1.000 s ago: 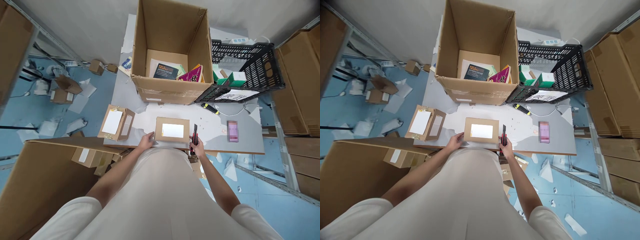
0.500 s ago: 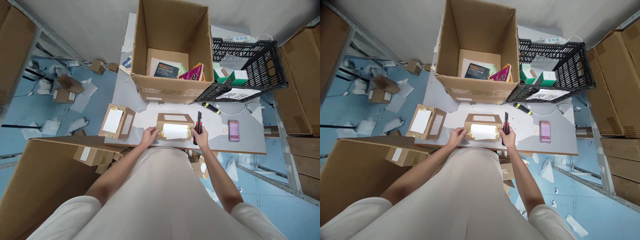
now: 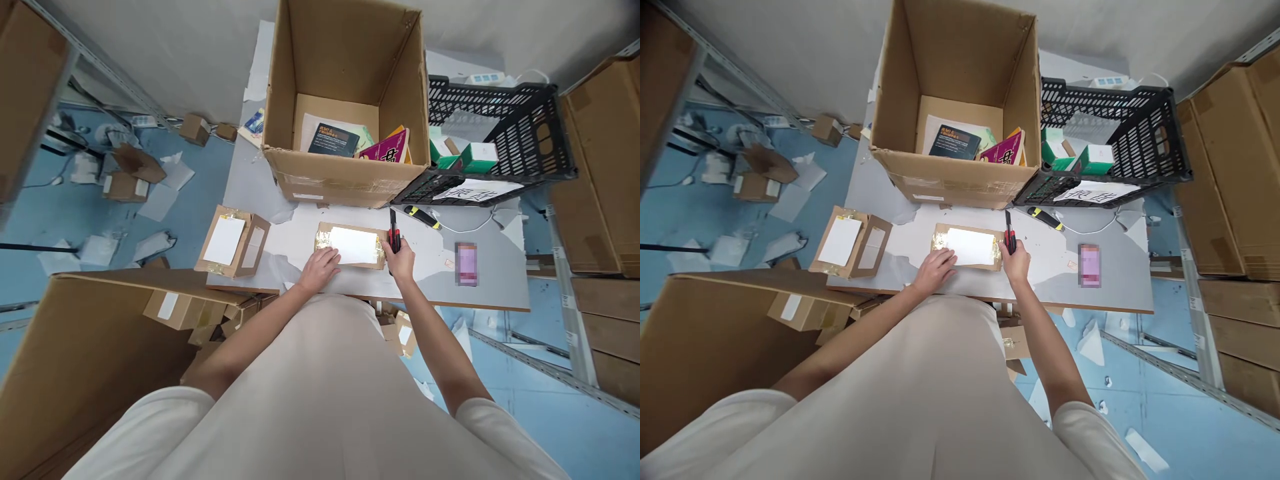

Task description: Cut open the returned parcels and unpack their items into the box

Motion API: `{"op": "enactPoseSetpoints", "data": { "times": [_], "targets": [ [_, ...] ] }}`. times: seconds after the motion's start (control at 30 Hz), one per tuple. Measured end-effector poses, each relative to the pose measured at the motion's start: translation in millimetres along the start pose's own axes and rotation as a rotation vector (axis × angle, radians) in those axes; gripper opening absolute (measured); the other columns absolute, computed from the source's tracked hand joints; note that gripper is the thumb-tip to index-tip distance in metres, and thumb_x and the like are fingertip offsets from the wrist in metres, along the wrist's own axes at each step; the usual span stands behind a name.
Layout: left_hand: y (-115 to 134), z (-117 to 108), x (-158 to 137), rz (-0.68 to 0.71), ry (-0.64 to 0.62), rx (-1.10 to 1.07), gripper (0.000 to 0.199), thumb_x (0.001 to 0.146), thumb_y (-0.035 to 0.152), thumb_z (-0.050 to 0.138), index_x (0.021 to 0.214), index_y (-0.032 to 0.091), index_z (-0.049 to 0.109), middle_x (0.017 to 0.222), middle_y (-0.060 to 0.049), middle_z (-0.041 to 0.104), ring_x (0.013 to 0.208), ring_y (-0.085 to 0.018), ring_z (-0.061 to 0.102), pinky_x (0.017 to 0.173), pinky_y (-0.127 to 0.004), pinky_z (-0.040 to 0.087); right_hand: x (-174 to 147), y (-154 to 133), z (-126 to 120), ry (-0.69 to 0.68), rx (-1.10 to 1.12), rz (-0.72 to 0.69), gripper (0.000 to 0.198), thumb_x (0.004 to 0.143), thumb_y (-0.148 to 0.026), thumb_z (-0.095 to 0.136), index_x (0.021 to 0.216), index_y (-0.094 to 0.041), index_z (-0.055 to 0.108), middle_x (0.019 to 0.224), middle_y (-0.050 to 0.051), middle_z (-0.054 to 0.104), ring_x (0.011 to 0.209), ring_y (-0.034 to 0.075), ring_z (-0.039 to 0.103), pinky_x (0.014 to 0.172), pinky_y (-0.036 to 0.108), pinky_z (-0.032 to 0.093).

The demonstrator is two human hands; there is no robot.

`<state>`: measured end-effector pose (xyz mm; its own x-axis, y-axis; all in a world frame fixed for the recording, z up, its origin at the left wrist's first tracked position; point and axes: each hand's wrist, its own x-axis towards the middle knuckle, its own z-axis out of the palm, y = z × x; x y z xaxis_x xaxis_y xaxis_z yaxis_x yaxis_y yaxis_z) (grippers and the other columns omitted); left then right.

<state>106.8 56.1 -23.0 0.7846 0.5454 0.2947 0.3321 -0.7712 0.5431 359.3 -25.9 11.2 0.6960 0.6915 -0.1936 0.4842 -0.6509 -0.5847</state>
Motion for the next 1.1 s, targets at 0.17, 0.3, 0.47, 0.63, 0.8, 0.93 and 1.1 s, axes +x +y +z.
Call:
{"op": "enactPoseSetpoints", "data": {
  "times": [0.17,0.3,0.47,0.63,0.8,0.93,1.1],
  "targets": [
    [-9,9,3,-0.028,0.011,0.015,0.026,0.095,0.023,0.042,0.111,0.021,0.062,0.116,-0.01,0.066,0.12,-0.023,0.055,0.1,-0.046,0.047,-3,-21,-24,0.002,-0.214,-0.271,0.04,0.091,-0.043,0.036,0.111,-0.015,0.056,0.105,0.015,0.063,0.095,0.027,0.058,0.077,0.036,0.045],
    [-14,14,3,-0.047,0.008,-0.037,0.027,0.095,0.023,0.042,0.114,0.022,0.062,0.119,-0.012,0.065,0.123,-0.023,0.054,0.101,-0.049,0.046,-4,-57,-36,-0.386,-0.457,-0.668,0.046,0.094,-0.031,0.036,0.139,-0.022,0.039,0.125,0.012,0.059,0.106,0.024,0.058,0.078,0.032,0.046],
    [-15,16,2,-0.029,0.014,-0.04,0.028,0.095,0.024,0.042,0.114,0.021,0.062,0.12,-0.013,0.065,0.124,-0.023,0.053,0.102,-0.05,0.045,5,-90,-24,-0.648,-0.78,-0.92,0.059,0.096,-0.023,0.035,0.15,-0.037,0.017,0.118,0.007,0.063,0.093,0.021,0.065,0.071,0.029,0.044],
    [-17,17,3,-0.017,0.003,-0.025,0.029,0.096,0.025,0.04,0.115,0.021,0.062,0.12,-0.012,0.065,0.124,-0.023,0.053,0.102,-0.05,0.045,10,-102,-13,-0.688,-0.921,-0.956,0.068,0.092,-0.012,0.034,0.151,-0.037,0.009,0.114,0.009,0.063,0.089,0.022,0.066,0.072,0.03,0.043],
    [-19,19,3,-0.001,0.026,0.01,0.028,0.096,0.025,0.041,0.111,0.019,0.063,0.117,-0.012,0.066,0.121,-0.023,0.055,0.1,-0.048,0.047,1,-112,-7,-0.649,-0.998,-0.938,0.064,0.094,-0.014,0.027,0.152,-0.035,0.007,0.114,0.012,0.061,0.089,0.024,0.066,0.069,0.031,0.043],
    [-20,21,3,-0.026,0.011,-0.015,0.028,0.096,0.027,0.041,0.113,0.021,0.062,0.118,-0.012,0.065,0.122,-0.022,0.054,0.101,-0.049,0.046,-4,-113,-4,-0.636,-1.024,-0.919,0.063,0.095,-0.015,0.025,0.151,-0.035,0.007,0.116,0.014,0.06,0.089,0.025,0.066,0.068,0.031,0.043],
    [-21,21,3,-0.044,-0.004,-0.043,0.029,0.096,0.028,0.04,0.114,0.021,0.061,0.119,-0.012,0.064,0.122,-0.022,0.053,0.101,-0.05,0.046,-5,-111,-2,-0.655,-1.024,-0.905,0.065,0.095,-0.014,0.024,0.151,-0.037,0.002,0.117,0.016,0.059,0.089,0.026,0.066,0.072,0.034,0.043]
  ]
}}
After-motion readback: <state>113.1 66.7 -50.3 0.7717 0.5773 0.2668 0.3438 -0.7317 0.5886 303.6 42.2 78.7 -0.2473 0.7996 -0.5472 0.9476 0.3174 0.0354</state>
